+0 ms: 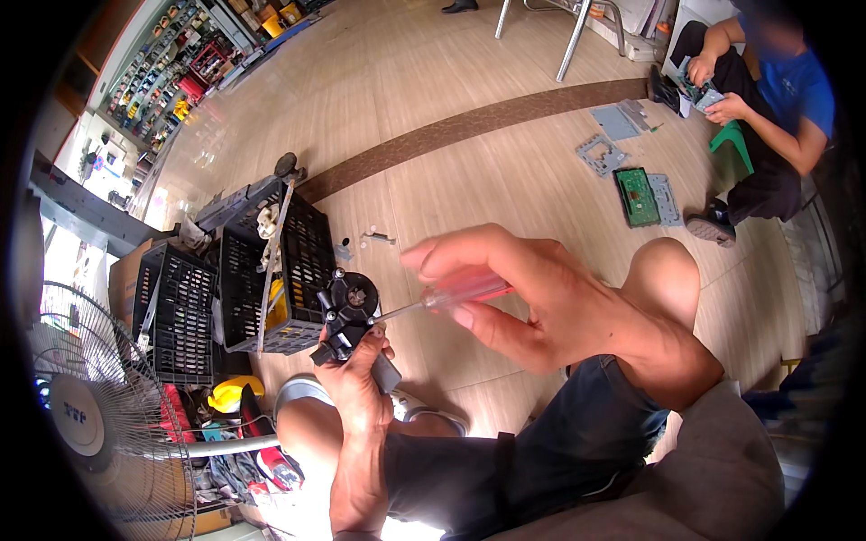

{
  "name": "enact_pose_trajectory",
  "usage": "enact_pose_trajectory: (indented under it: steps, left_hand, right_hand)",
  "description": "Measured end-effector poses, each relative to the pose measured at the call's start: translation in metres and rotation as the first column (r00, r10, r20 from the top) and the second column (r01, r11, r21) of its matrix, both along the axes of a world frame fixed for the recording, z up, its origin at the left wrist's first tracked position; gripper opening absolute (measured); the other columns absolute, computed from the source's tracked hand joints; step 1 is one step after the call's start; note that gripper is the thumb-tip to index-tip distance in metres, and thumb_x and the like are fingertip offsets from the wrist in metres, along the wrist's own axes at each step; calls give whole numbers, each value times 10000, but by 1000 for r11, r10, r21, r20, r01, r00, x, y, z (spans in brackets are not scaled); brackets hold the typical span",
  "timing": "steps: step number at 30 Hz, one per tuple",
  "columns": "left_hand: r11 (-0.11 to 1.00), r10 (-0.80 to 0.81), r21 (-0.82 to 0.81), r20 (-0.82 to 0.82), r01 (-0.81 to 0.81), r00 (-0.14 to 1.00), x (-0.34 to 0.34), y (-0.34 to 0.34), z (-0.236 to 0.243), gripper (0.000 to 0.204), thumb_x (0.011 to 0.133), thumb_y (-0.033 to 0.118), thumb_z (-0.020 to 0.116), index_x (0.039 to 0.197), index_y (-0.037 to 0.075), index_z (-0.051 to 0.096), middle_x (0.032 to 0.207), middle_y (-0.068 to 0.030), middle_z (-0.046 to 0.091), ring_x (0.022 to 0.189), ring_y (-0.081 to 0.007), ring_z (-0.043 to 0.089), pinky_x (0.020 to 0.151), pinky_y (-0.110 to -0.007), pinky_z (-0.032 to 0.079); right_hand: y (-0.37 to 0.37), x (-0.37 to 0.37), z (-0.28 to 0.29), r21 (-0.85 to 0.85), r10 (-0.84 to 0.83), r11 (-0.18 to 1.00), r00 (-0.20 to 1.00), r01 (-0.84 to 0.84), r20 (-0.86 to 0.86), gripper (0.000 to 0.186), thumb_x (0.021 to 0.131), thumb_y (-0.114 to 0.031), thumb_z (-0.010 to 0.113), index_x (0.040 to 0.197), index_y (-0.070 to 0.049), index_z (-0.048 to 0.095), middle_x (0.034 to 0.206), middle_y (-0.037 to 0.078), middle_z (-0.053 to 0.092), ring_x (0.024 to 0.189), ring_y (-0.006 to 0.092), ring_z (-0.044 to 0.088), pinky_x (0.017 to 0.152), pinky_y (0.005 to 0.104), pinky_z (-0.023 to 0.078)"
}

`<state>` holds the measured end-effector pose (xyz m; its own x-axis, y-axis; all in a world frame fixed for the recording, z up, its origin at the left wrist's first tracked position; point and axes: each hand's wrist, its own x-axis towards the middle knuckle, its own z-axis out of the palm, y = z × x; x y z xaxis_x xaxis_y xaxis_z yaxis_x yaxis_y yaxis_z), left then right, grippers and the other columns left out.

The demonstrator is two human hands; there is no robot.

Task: The person uses a screwdriver to disassemble a small black mechanical component, removing screws and separating parts while sitting on the floor.

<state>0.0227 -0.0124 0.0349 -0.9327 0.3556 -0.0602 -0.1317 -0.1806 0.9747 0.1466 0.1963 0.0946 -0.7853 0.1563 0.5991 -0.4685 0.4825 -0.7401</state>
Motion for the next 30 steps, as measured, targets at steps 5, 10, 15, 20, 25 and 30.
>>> enact_pose_trajectory:
  steps: [5,10,15,20,25,30]
  left_hand:
    - [999,39,-24,10,-39,999,0,0,1,257,838,-26,737,1080,12,657,814,-34,683,670,-104,614,626,-248,488]
    - [999,30,-26,4,-30,1000,1,0,1,248,838,-20,746,1065,17,654,805,-32,679,665,-100,611,622,-246,486]
    - [999,37,-22,15,-36,999,-1,-1,0,256,833,-26,749,1066,17,654,811,-33,684,671,-102,618,628,-247,491]
    - [999,34,-19,18,-33,999,0,-1,-1,267,827,-34,752,1071,17,656,817,-34,688,683,-103,624,636,-251,497]
    - [999,32,-6,16,-32,999,-1,-2,-2,272,831,-37,744,1084,14,657,817,-34,688,683,-106,626,636,-254,500]
    - [999,37,-2,26,-37,999,0,-1,2,267,831,-36,742,1078,12,654,812,-38,687,678,-111,625,633,-258,501]
  right_hand:
    - [-1,6,4,-13,-33,999,991,35,127,356,945,-56,700,1251,-24,521,1230,165,697,1055,247,745,885,362,609]
    - [-3,1,1,-69,-39,997,999,41,24,353,943,-53,708,1244,-25,526,1187,149,716,1031,244,752,863,353,616]
    - [-4,2,0,-83,9,997,1000,-7,16,367,936,-60,732,1241,-21,533,1195,147,713,995,249,758,837,341,624]
    - [0,5,-1,59,-75,996,996,72,55,370,941,-51,721,1256,-20,529,1253,154,689,1000,255,755,847,338,621]
    - [-5,0,1,2,-48,999,998,48,-46,378,926,-68,750,1241,-23,546,1238,153,694,1020,251,753,820,332,627]
    - [-3,7,6,-26,61,998,994,-59,92,376,942,-68,727,1236,3,502,1273,280,654,1099,316,726,917,409,606]
